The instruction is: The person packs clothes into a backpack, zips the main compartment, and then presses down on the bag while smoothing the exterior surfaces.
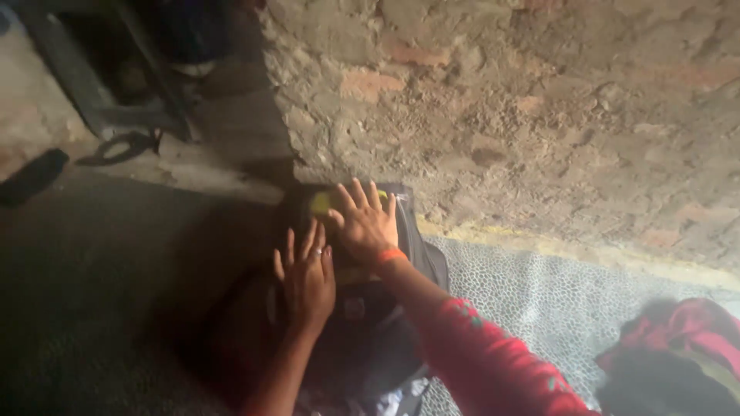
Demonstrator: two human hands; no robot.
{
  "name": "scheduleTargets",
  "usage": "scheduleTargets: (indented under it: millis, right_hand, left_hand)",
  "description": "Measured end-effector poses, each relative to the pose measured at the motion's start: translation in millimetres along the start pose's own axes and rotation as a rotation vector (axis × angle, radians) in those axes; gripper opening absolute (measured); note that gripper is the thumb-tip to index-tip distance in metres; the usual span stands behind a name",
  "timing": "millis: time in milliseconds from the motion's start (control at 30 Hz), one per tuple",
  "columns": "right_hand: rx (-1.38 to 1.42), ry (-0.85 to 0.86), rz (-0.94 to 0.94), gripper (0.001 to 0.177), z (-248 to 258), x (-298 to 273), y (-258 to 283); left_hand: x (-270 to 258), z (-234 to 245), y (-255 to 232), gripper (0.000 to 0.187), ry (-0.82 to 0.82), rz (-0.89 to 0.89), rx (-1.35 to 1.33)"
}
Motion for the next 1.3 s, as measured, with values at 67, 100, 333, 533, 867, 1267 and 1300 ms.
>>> scheduleTargets:
  millis: [67,100,333,533,867,1267,1300]
  right_hand:
    - [-0.044,0.026,0.008,0.067,-5.7,3.3,-4.9]
    - [-0.085,0.043,0.013,0.069,-7.3,4.3,-9.9]
    - [0.104,-0.074,0.115,0.069,105.8,67.8,36.9]
    - [-0.095,-0.286,0.107,0.066,48.6,18.3,14.9]
    - [-0.012,-0.079,0.001,0.068,19.3,-33.7,12.2]
    - [-0.045,-0.132,-0.012,0.068,43.8,-69.6,36.3]
    - [-0.096,-0.149,-0.007,0.068,40.8,-64.1,39.2]
  left_hand:
    - [-5.1,0.1,-3.1,0.049,0.021,0.008,-0.005]
    - [-7.2,-1.3,-7.0,0.048,0.038,0.007,-0.007]
    - [-6.7,1.5,3.3,0.049,0.003,0.003,0.055]
    - [-3.8,-4.8,0.9,0.048,-0.05,-0.044,0.039]
    - [-10.6,5.9,-5.5,0.047,-0.022,-0.02,-0.023]
    - [-4.8,-10.1,10.0,0.049,-0.041,-0.042,0.032]
    - [-1.0,-13.4,14.7,0.048,-0.034,-0.034,0.034]
Point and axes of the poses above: each hand's wrist, its own x-axis towards the middle knuckle, its own z-axis out of the back of the hand, y = z × x, the point moved 9 cm from there along x, towards the middle knuckle, and after that the axes turned 6 degrees about -y, right-handed, at the moved point
